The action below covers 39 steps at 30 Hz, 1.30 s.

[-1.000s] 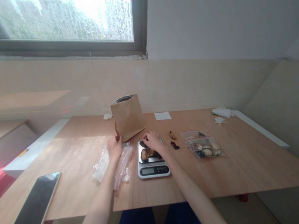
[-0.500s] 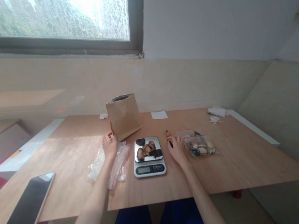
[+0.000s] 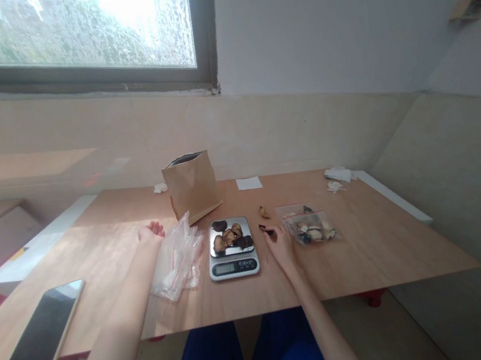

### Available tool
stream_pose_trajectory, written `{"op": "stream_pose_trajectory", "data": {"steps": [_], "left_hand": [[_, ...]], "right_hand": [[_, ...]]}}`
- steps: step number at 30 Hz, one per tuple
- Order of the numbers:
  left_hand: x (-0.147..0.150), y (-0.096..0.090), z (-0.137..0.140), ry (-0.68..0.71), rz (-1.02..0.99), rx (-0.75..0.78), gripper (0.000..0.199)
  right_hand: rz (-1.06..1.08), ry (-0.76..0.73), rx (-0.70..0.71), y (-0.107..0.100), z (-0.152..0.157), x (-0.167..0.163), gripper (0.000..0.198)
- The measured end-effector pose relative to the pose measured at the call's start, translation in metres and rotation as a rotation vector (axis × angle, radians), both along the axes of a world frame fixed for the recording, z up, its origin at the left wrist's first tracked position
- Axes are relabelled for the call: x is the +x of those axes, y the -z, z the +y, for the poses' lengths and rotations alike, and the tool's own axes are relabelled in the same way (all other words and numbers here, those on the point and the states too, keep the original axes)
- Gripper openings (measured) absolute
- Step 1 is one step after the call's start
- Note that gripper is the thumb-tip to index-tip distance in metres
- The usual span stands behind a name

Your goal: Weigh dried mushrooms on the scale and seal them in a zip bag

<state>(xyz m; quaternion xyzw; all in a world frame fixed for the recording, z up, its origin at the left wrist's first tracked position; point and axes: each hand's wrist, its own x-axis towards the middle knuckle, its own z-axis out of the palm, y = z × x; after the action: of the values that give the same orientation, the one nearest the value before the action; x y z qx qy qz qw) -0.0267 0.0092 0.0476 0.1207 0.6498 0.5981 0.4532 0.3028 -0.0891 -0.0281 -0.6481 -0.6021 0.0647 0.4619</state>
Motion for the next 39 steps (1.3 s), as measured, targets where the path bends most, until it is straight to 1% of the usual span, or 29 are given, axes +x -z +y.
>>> {"op": "stream_pose_trajectory", "data": {"steps": [3, 5, 7, 10, 14, 15, 16, 17, 19, 20, 21, 26, 28, 31, 33, 34, 35, 36, 37, 39], "left_hand": [[0.001, -0.005, -0.008, -0.056, -0.044, 0.001, 0.033], [0.004, -0.007, -0.013, -0.110, -0.028, 0.032, 0.022], [0.011, -0.007, -0.019, -0.163, 0.019, 0.089, 0.021], [0.024, -0.006, -0.031, -0.225, 0.142, 0.204, 0.019], [0.037, -0.002, -0.050, -0.248, 0.345, 0.325, 0.017], [0.039, 0.000, -0.054, -0.216, 0.438, 0.320, 0.018], [0.040, 0.001, -0.058, -0.134, 0.592, 0.269, 0.020], [0.041, 0.003, -0.061, -0.011, 0.778, 0.179, 0.022], [0.043, 0.007, -0.064, 0.283, 1.128, -0.047, 0.029], [0.044, 0.010, -0.066, 0.409, 1.236, -0.136, 0.032], [0.045, 0.013, -0.066, 0.496, 1.281, -0.184, 0.033], [0.049, 0.024, -0.069, 0.700, 1.328, -0.213, 0.034], [0.046, 0.023, -0.068, 0.774, 1.328, -0.202, 0.032], [0.038, 0.014, -0.073, 0.878, 1.300, -0.182, 0.026], [0.032, 0.006, -0.085, 0.917, 1.235, -0.118, 0.024], [0.030, 0.003, -0.093, 0.919, 1.176, -0.052, 0.025], [0.029, 0.000, -0.104, 0.907, 1.113, 0.031, 0.027], [0.029, -0.001, -0.115, 0.880, 1.070, 0.078, 0.029], [0.029, -0.001, -0.127, 0.855, 1.049, 0.102, 0.031], [0.030, 0.003, -0.149, 0.846, 1.038, 0.067, 0.035]], "right_hand": [[0.220, -0.042, -0.011, -0.010, -0.001, -0.010, 0.017], [0.281, -0.062, -0.014, -0.020, 0.001, -0.019, 0.019], [0.290, -0.077, -0.012, -0.029, 0.005, -0.029, 0.020], [0.279, -0.111, 0.015, -0.041, 0.011, -0.040, 0.018], [0.255, -0.142, 0.064, -0.045, 0.019, -0.049, 0.020], [0.259, -0.157, 0.064, -0.046, 0.021, -0.050, 0.021], [0.262, -0.179, 0.054, -0.046, 0.021, -0.050, 0.022], [0.260, -0.207, 0.034, -0.046, 0.021, -0.051, 0.023], [0.255, -0.257, -0.013, -0.047, 0.019, -0.051, 0.026], [0.259, -0.268, -0.027, -0.049, 0.016, -0.051, 0.027], [0.272, -0.266, -0.030, -0.050, 0.012, -0.051, 0.029], [0.357, -0.134, 0.013, -0.053, -0.016, -0.049, 0.036], [0.391, -0.084, -0.001, -0.050, -0.028, -0.049, 0.038], [0.474, -0.029, -0.048, -0.043, -0.044, -0.052, 0.041], [0.529, 0.000, -0.065, -0.042, -0.052, -0.056, 0.042], [0.550, 0.008, -0.068, -0.042, -0.055, -0.058, 0.042], [0.566, 0.009, -0.067, -0.044, -0.057, -0.059, 0.042], [0.576, 0.002, -0.067, -0.046, -0.058, -0.061, 0.042], [0.581, -0.011, -0.068, -0.048, -0.060, -0.061, 0.042], [0.583, -0.036, -0.073, -0.053, -0.062, -0.062, 0.042]]}}
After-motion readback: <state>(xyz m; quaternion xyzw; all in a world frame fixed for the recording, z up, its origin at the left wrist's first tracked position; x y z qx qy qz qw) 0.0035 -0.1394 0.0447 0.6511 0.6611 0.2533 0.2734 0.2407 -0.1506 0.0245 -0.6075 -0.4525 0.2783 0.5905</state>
